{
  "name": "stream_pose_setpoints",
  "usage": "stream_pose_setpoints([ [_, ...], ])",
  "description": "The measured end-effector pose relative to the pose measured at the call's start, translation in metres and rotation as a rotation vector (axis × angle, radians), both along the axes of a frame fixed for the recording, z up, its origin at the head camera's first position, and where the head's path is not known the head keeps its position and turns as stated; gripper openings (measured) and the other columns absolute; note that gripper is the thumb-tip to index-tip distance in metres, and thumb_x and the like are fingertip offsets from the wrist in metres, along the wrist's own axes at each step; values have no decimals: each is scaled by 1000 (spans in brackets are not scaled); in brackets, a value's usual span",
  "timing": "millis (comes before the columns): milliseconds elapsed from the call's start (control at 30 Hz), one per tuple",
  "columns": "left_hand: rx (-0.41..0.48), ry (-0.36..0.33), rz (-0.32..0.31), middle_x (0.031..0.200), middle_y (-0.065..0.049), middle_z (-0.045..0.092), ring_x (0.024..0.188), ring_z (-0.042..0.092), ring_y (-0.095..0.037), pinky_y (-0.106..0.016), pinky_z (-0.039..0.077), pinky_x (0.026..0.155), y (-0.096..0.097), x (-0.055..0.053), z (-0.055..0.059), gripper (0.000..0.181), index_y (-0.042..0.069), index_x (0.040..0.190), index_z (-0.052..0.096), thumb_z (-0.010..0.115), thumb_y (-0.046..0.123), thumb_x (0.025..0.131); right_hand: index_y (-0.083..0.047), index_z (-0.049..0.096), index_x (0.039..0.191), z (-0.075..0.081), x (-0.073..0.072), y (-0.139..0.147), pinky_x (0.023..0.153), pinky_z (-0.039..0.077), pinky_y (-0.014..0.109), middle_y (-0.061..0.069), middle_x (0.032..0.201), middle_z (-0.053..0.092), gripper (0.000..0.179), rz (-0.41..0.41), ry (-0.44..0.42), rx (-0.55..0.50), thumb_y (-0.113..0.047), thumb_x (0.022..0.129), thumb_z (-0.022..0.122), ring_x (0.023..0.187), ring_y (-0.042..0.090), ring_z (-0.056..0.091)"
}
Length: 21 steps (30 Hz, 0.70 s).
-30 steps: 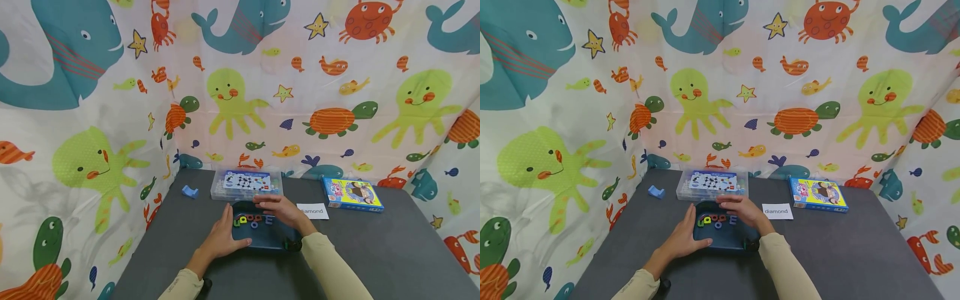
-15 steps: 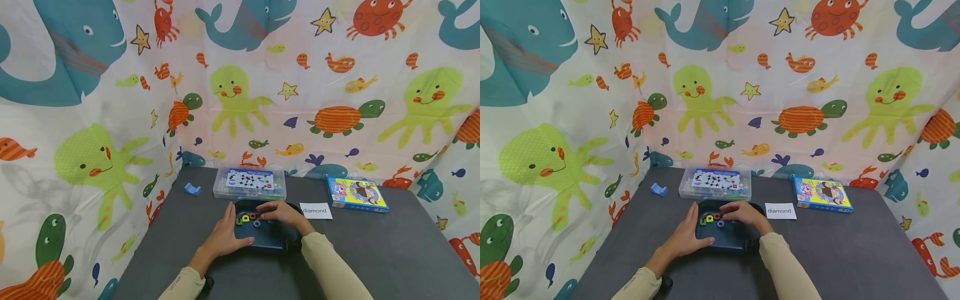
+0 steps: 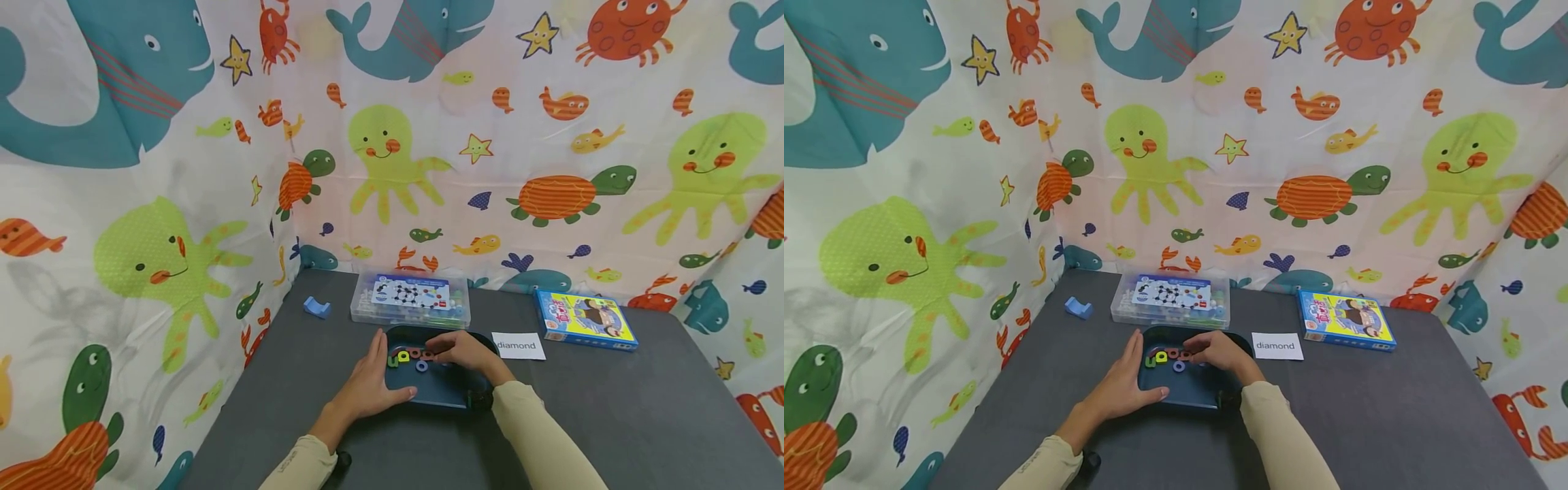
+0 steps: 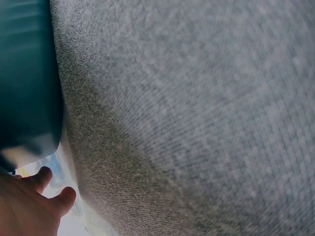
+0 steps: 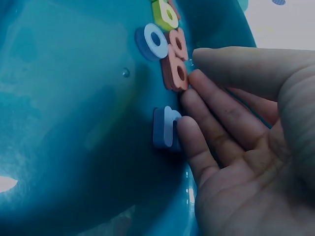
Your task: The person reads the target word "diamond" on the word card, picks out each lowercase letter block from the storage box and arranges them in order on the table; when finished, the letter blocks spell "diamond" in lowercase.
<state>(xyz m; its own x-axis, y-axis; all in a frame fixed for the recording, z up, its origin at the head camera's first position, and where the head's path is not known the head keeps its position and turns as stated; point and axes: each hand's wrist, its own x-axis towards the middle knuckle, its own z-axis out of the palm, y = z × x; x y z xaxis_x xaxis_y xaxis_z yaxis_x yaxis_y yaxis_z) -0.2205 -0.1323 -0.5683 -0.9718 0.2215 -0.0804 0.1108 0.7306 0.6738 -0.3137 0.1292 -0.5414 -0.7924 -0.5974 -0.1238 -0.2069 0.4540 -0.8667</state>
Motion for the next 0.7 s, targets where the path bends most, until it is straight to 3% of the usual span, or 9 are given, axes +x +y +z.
stream_pose_setpoints([
  [200,13,-3,-4,180,-3,-9,156,24,-50,-75,29,116,-1,0,1,128,13,174,0,76,70,88,9,69,134,-1,-1,-1,95,58,51,23,129,72,39,3,-15,2,-3,97,72,115,37,69],
  [367,16,-6,-8,180,-2,-9,157,24,-49,-74,29,117,0,0,1,126,13,173,0,76,69,89,7,72,131,-1,0,-2,91,59,46,21,125,74,36,-6,-32,7,-3,96,73,103,29,70],
  [700,32,-4,-15,180,-3,-8,156,26,-50,-74,30,115,-1,2,5,125,11,173,1,76,66,90,7,75,126,-1,0,-6,81,58,39,18,116,75,34,22,-1,69,5,93,72,92,22,68],
])
